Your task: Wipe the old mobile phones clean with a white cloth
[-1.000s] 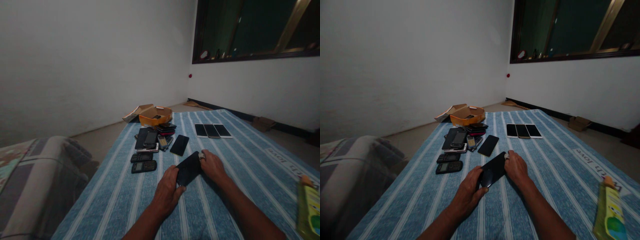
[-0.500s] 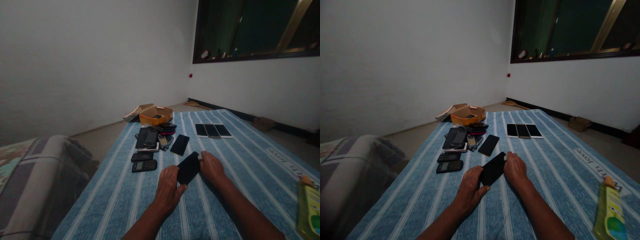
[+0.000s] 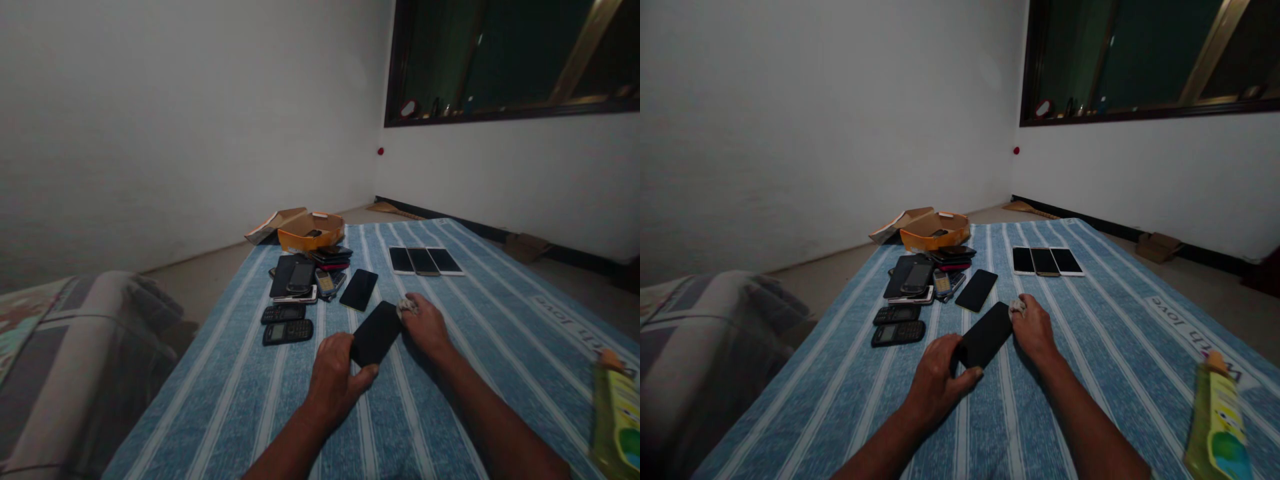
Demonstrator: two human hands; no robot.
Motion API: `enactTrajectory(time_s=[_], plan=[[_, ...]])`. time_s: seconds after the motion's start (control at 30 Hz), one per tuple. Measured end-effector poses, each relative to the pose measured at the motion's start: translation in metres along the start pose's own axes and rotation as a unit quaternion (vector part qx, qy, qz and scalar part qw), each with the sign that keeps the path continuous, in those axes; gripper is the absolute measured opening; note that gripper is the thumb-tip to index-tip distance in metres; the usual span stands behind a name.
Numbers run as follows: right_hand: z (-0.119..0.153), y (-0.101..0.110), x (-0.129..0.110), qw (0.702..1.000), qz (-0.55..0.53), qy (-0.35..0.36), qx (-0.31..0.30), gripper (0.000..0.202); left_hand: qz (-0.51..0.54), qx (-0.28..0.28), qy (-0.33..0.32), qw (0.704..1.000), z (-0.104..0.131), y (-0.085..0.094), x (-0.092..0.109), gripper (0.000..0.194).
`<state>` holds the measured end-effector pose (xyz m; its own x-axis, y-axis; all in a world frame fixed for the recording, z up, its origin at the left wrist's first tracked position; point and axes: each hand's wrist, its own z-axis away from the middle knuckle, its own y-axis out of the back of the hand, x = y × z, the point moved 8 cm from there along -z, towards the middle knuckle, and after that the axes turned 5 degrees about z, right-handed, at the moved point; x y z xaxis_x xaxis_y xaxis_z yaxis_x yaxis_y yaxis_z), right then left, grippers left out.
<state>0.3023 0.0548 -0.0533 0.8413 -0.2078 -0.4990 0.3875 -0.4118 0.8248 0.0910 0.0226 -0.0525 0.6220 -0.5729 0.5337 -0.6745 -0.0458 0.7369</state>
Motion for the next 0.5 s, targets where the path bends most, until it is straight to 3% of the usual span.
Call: enactTrajectory(time_s=[0.17,0.5], plan=[[0.012,-0.001,-0.018,0.997,-0.017,0.066,0.029,0.041,0.008,0.008,0.007,1.000,-0.001,0.003,0.000,0.026],[0.053,-0.011,-0.062,0.986,0.033,0.165,-0.002,0.043,0.011,0.021,-0.003,1.000,-0.001,0.003,0.001,0.021]])
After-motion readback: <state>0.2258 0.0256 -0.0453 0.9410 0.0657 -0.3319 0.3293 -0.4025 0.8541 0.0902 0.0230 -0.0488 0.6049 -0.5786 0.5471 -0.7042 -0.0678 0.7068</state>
